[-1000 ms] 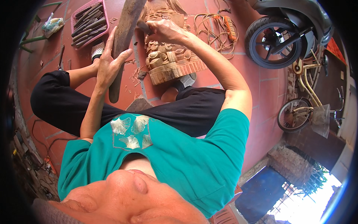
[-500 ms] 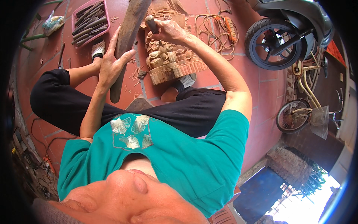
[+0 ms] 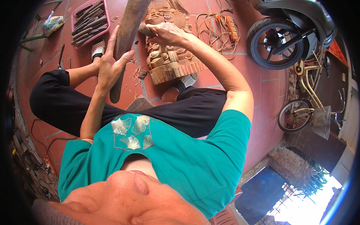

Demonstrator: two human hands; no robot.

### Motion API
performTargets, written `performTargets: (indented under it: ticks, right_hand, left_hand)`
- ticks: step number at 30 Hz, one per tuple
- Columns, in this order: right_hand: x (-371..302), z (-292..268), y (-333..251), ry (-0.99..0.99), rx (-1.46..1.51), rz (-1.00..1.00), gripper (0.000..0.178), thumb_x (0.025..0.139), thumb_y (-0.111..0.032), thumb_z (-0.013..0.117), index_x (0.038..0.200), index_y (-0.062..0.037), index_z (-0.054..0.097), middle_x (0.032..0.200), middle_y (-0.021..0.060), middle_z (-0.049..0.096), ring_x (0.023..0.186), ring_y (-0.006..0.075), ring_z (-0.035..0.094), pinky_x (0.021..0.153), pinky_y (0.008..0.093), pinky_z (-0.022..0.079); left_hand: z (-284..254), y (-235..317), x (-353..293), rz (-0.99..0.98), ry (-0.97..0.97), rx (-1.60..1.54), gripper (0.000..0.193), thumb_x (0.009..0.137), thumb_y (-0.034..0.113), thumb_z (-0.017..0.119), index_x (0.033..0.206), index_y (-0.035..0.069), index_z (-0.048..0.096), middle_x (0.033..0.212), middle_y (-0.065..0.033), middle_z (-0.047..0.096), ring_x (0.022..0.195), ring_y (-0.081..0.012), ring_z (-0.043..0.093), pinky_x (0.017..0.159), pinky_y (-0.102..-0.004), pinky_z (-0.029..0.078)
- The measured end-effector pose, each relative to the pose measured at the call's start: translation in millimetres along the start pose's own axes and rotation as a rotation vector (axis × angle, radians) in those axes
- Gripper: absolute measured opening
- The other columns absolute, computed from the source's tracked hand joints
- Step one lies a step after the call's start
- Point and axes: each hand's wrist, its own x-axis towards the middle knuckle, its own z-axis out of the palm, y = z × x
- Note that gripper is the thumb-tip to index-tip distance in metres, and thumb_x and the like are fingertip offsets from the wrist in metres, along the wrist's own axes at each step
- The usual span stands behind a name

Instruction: The person carves a wooden block using a chisel and mallet while sitting on the floor. They repeatedly strike the chisel to shape the wood, producing wood shavings.

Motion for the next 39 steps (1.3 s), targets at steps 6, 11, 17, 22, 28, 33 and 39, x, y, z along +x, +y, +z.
performTargets:
  ticks: [6,11,17,22,28,33,39]
  right_hand:
    - [2.4,-2.7,-0.6,-0.015,0.03,0.03,0.034,0.087,-0.023,0.076,0.112,-0.0069,0.059,0.085,0.0186,0.069,0.08,0.0391,0.069,0.069,0.0474,0.053]
    - [4.5,0.2,6.3,0.011,0.004,0.009,0.035,0.087,-0.026,0.076,0.111,-0.0071,0.058,0.081,0.0176,0.068,0.078,0.0398,0.069,0.067,0.0469,0.052]
    - [4.7,1.5,4.6,-0.02,0.036,0.063,0.034,0.087,-0.027,0.077,0.11,-0.0079,0.06,0.085,0.0159,0.071,0.08,0.0371,0.071,0.07,0.0462,0.054]
    - [-0.5,-4.8,27.5,0.089,0.148,0.11,0.029,0.09,-0.026,0.078,0.106,-0.0056,0.064,0.088,0.0087,0.072,0.082,0.0168,0.072,0.074,0.0342,0.057]
    - [-11.0,-29.3,51.1,0.245,0.331,0.165,0.039,0.087,-0.03,0.079,0.116,-0.0062,0.068,0.104,0.0109,0.074,0.089,0.0206,0.072,0.084,0.0368,0.056]
    - [-18.0,-38.5,47.2,0.126,0.365,0.253,0.033,0.09,-0.015,0.075,0.12,-0.006,0.065,0.107,0.0065,0.073,0.101,0.0166,0.07,0.094,0.0345,0.056]
    - [-27.6,-38.8,47.8,0.072,0.536,0.246,0.037,0.087,-0.007,0.077,0.121,-0.0033,0.065,0.104,0.0067,0.074,0.101,0.0171,0.071,0.093,0.0353,0.057]
  left_hand:
    - [-3.5,-8.8,-0.5,-0.11,-0.068,-0.015,0.087,0.093,0.029,0.074,0.162,0.01,0.025,0.121,-0.0256,0.07,0.107,-0.0301,0.072,0.093,-0.0377,0.055]
    - [-9.2,5.2,0.2,-0.082,0.033,-0.082,0.087,0.094,0.031,0.073,0.162,0.008,0.025,0.121,-0.0242,0.07,0.105,-0.0267,0.072,0.093,-0.0366,0.055]
    - [-5.5,-11.5,3.7,-0.243,-0.112,-0.092,0.087,0.092,0.033,0.074,0.161,0.005,0.028,0.128,-0.0215,0.068,0.109,-0.0258,0.069,0.094,-0.0356,0.054]
    - [-4.5,-17.7,3.7,-0.112,-0.032,-0.093,0.086,0.093,0.034,0.074,0.159,0.0,0.031,0.133,-0.0208,0.064,0.114,-0.0226,0.065,0.096,-0.0337,0.052]
    - [-3.3,-7.8,4.4,-0.185,-0.055,-0.173,0.085,0.093,0.032,0.075,0.158,0.0,0.032,0.132,-0.0184,0.064,0.112,-0.0204,0.064,0.095,-0.0319,0.052]
    - [2.9,-13.6,1.4,-0.145,-0.053,-0.196,0.084,0.093,0.033,0.075,0.158,0.002,0.033,0.125,-0.0163,0.068,0.1,-0.018,0.067,0.086,-0.032,0.055]
    - [7.4,-14.6,2.0,-0.131,-0.058,-0.171,0.085,0.092,0.034,0.076,0.159,0.002,0.033,0.124,-0.0181,0.069,0.101,-0.0193,0.068,0.088,-0.0329,0.055]
